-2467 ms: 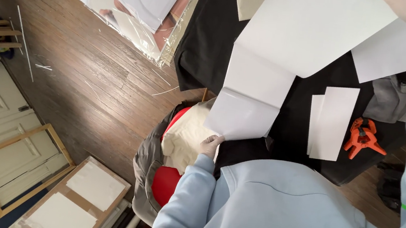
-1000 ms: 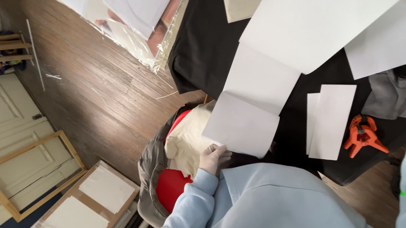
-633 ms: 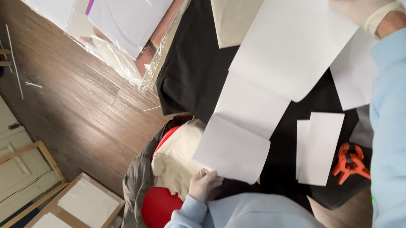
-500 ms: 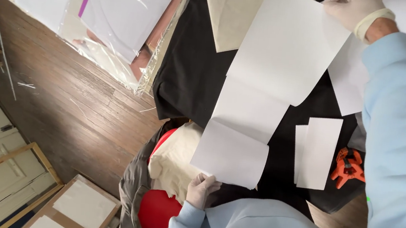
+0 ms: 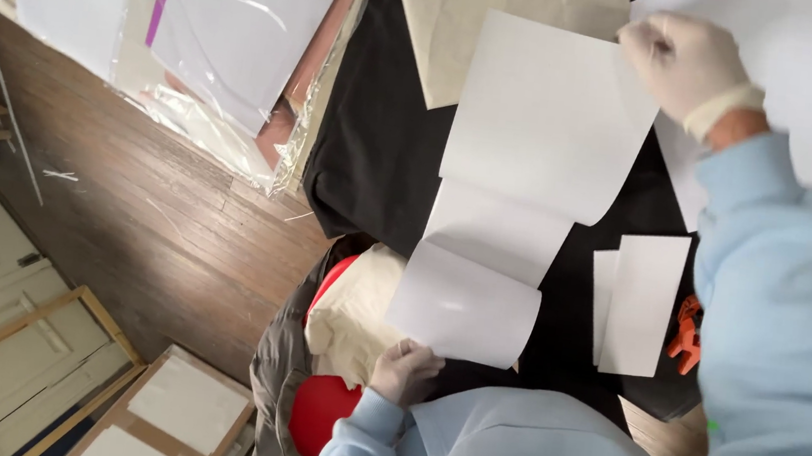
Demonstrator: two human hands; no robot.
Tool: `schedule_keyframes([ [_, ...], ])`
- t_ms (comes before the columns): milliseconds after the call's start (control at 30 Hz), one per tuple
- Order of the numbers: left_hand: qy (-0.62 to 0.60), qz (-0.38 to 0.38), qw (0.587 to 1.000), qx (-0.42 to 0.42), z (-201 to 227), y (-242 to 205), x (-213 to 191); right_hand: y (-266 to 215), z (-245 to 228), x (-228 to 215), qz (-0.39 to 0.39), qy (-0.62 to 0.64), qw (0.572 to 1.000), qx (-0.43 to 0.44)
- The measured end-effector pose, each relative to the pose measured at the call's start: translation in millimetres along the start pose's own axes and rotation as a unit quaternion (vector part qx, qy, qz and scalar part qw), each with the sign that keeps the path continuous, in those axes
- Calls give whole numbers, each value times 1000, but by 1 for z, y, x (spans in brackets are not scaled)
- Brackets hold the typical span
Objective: Prepare a piece of art for framing by mounting it onto a backing board using clamps and adhesive paper.
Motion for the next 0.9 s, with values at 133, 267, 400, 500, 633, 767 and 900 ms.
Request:
schedule_keyframes([
  [133, 91, -11, 996, -11, 21, -13, -8, -20, -8, -9, 43, 6, 999, -23],
  [267, 150, -28, 969, 194, 19, 11, -60, -17, 5, -21, 29, 90, 996, 1],
  [400, 309, 111, 859, 394, 175, -33, 78, -22, 10, -17, 4, 103, 994, -19],
  [500, 367, 38, 690, 623, 244, -10, 154, -24, 11, -18, -1, 67, 997, -37],
  [633, 221, -90, 842, 484, 293, 55, 209, -34, 6, -21, 4, 78, 997, -16],
  [767, 252, -130, 918, 277, 326, 76, 245, -35, 12, -28, 24, 69, 994, -75],
  [900, 247, -199, 917, 241, 327, 77, 252, -61, -17, -44, 52, 34, 992, -111],
])
Point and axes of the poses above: each hand's wrist, its own y-axis towards the middle knuckle, its own x-axis out of the palm, z = x × y, the point moved 1 cm from there along y, towards the middle knuckle, and after that the axes turned 1 degree about y, right-handed, at the moved point
